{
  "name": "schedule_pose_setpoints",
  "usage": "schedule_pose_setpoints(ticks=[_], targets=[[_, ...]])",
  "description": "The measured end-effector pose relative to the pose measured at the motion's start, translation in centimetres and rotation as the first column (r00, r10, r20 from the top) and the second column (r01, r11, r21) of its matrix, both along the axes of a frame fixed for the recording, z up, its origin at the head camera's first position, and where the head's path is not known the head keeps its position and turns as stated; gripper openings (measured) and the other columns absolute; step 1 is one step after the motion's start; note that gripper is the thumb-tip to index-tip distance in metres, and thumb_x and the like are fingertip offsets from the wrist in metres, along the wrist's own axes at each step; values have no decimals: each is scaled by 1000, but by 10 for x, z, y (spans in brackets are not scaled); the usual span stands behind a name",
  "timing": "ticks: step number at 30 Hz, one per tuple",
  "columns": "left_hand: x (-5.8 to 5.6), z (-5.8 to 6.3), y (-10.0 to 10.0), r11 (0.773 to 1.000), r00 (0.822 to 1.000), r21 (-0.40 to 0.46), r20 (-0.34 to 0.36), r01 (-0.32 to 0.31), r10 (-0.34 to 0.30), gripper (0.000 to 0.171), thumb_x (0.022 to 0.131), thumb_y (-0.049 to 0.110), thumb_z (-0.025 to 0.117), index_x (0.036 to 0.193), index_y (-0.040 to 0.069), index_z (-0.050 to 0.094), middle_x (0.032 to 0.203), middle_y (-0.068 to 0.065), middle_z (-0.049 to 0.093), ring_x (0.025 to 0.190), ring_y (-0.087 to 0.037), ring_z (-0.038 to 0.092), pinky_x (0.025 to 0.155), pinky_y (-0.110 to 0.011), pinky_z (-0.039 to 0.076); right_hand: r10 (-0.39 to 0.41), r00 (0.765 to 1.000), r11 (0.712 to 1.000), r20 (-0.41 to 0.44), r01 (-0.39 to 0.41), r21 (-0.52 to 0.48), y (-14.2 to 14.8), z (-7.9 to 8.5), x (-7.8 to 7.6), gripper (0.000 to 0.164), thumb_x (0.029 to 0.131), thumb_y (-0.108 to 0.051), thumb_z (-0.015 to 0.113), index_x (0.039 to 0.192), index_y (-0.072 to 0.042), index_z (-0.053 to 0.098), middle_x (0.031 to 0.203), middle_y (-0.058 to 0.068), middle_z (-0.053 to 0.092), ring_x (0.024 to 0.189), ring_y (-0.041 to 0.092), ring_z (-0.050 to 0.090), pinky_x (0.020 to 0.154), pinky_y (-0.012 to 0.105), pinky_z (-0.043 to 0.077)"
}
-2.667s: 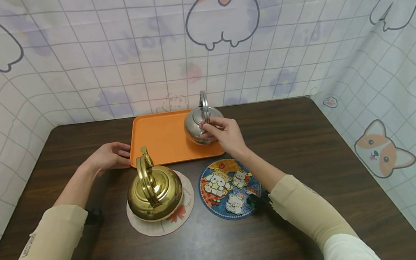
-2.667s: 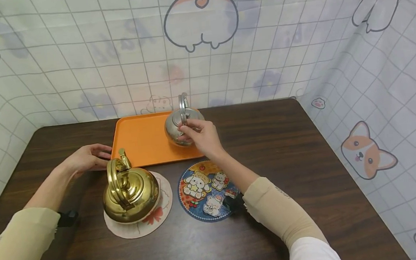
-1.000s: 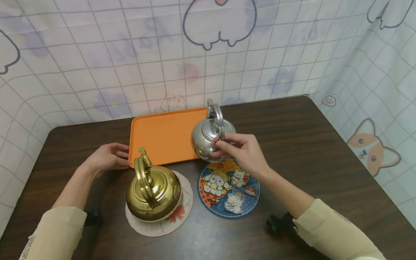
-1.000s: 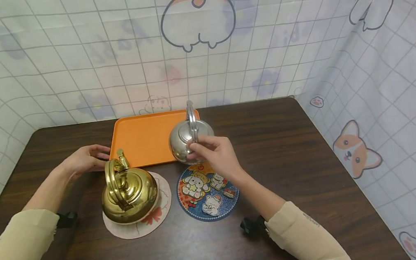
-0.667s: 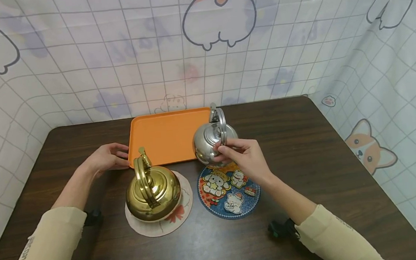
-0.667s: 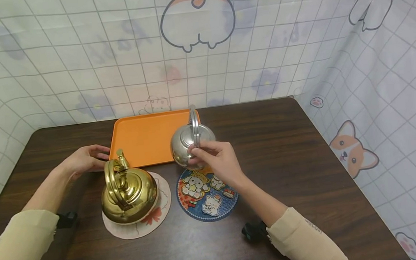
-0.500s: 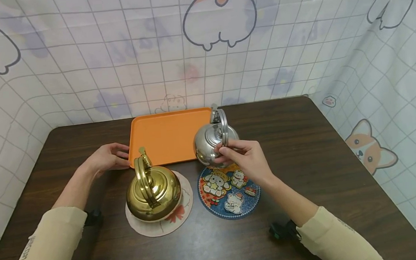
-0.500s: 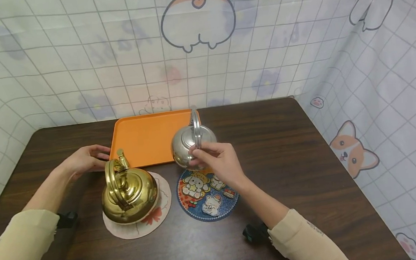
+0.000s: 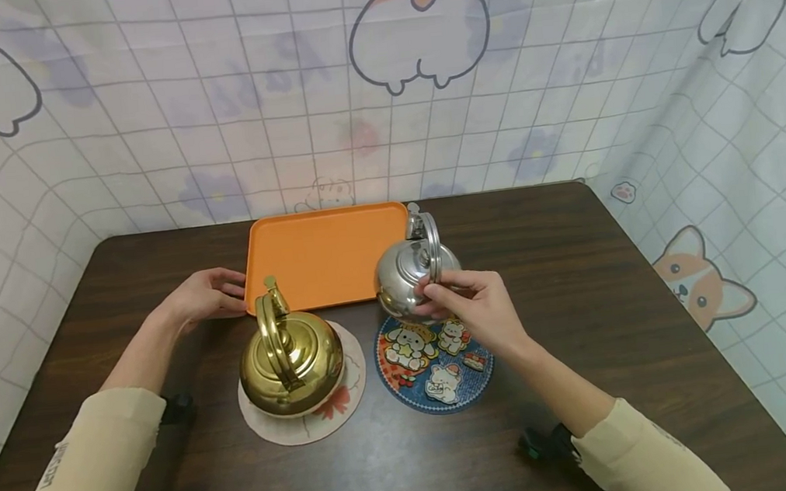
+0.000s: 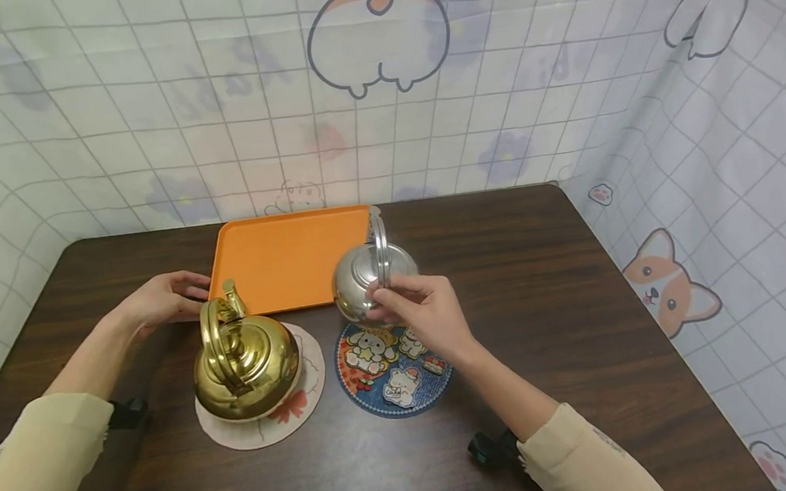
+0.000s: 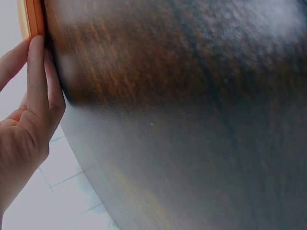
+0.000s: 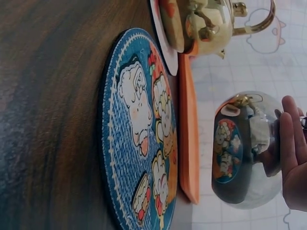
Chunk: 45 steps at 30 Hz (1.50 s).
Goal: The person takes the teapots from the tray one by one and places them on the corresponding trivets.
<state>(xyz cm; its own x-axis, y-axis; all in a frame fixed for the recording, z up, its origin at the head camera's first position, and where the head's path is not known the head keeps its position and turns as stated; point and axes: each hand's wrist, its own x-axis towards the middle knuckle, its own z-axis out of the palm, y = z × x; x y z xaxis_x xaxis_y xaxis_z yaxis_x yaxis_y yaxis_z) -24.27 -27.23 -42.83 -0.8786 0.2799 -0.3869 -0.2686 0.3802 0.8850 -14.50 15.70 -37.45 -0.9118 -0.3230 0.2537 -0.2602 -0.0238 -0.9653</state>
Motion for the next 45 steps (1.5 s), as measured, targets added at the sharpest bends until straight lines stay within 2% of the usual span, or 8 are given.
schedule_pose_setpoints(ticks=[4,8,23,38,45], targets=[[0,1,0,1000,1000,1,3,1,-1,65,86,-9,64,141,-10,30,126,-32,44,96,-28,64,90,-42,53,-10,1000,1000,16,10,-2,5,-11,-3,18,94,-6,61,107,3,71,100,24,67,84,33,69,74,39,59],[1,0,0,1000,1000,4,5,0,0,65,86,-9,64,141,-10,30,126,-32,44,96,-29,64,90,-42,53,-18,1000,1000,8,18,0,7,-15,-2,19,94,-10,63,106,1,71,99,21,69,83,33,69,73,40,59],[1,-2,-2,1000,1000,-2,4,1,-1,65,86,-9,64,142,-9,30,127,-32,43,99,-31,63,88,-40,54,-16,999,999,32,17,-35,16,-18,8,22,93,-6,63,108,9,68,100,30,65,80,34,69,74,44,58],[0,0,-1,1000,1000,0,-1,7,-7,65,86,-10,63,141,-10,30,126,-32,44,96,-28,64,88,-39,55,-2,999,1000,34,2,-6,24,-23,22,19,93,-8,64,106,4,70,99,24,68,82,34,69,75,44,58],[-1,-1,-1,1000,1000,1,-4,10,-10,64,87,-10,63,141,-10,29,125,-32,44,97,-30,63,87,-39,55,10,999,999,39,-8,-53,26,-26,29,20,93,-3,62,106,10,68,99,30,66,81,35,69,75,45,58]])
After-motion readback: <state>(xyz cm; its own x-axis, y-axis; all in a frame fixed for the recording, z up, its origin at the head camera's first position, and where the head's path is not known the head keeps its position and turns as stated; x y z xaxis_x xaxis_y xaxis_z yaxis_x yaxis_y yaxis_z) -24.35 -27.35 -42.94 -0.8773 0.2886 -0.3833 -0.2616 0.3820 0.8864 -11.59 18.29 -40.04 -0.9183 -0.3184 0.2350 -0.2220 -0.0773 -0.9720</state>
